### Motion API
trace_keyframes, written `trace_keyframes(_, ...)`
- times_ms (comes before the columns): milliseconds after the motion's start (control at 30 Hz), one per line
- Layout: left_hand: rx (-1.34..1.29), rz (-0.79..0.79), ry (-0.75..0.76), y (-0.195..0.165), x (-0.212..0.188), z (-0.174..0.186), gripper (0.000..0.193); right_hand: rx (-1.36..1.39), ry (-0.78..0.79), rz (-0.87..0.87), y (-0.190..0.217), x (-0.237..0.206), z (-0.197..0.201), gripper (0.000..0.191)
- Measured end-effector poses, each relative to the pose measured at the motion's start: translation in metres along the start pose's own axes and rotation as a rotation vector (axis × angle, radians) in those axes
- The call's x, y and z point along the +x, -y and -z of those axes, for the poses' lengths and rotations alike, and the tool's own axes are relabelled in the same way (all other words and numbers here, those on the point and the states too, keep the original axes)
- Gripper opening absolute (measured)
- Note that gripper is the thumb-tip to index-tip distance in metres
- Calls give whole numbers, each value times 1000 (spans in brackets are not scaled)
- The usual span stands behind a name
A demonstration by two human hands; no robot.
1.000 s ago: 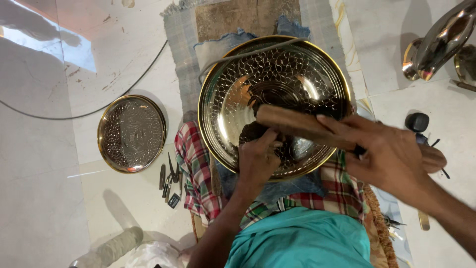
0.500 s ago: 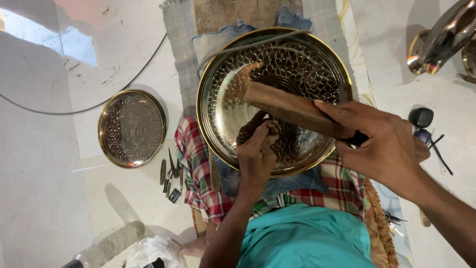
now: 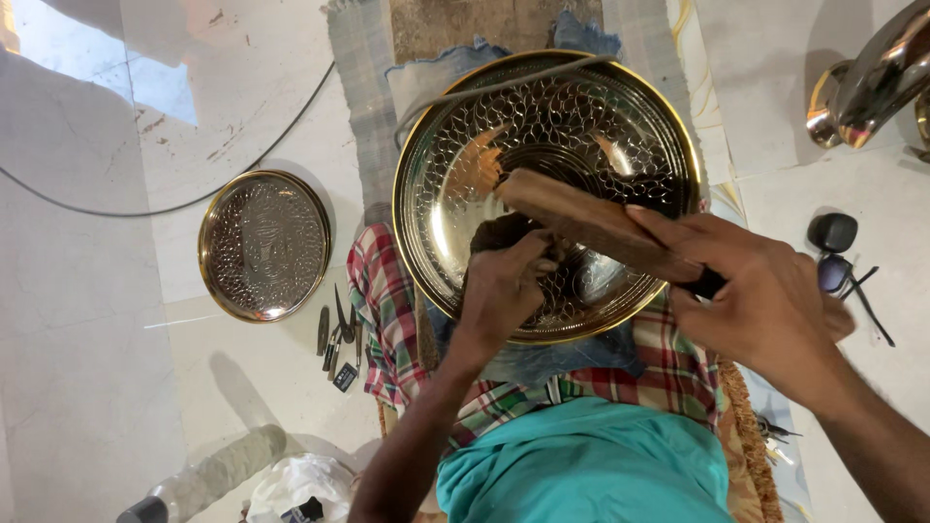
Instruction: The person sits on the floor and repeatedly hammers a small metal object placed inside a large decorative brass bowl. They hold the object with the left hand and strike it with a wooden mallet in the right hand, rotating the object occasionally to work different areas.
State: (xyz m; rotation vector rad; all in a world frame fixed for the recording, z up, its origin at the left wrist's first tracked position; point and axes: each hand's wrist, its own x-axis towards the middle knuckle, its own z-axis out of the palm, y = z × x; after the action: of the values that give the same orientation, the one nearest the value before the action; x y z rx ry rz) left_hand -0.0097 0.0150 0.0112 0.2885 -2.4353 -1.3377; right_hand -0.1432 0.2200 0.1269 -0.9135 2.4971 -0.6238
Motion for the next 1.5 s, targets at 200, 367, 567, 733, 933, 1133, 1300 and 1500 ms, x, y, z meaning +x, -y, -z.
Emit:
trace_keyframes(200,-16,-106,53,0,3,12,48,17,-246,355,-13,-5,-18,73)
trace_keyframes(367,-8,73,-22,-6,-5,0,42,-34,-44,183,-11,2,-4,70)
trace_keyframes(567,-114,84,-94,-6,-8,-4,45,163,-163,214,-12,3,3,80)
trace_keyframes(733,-192,-18,-390,-6,-2,-6,21,-209,5,-48,-17,-4,-8,64)
trace_keyframes(933,-457,75,-622,-23,-19,12,18,852,-410,-7,-43,-20,-58,48)
trace_keyframes(1133,-499,148,-100,-28,9,-3,35,925,-435,-310,-70,-77,-108,45)
trace_keyframes(1300,-468,-128,260,-20,56,-21,47,654,-351,-277,-70,-149,-174,51)
trace_keyframes(1500,-156,-316,618,-7,89,-22,49,595,-412,-328,-77,-170,-202,40)
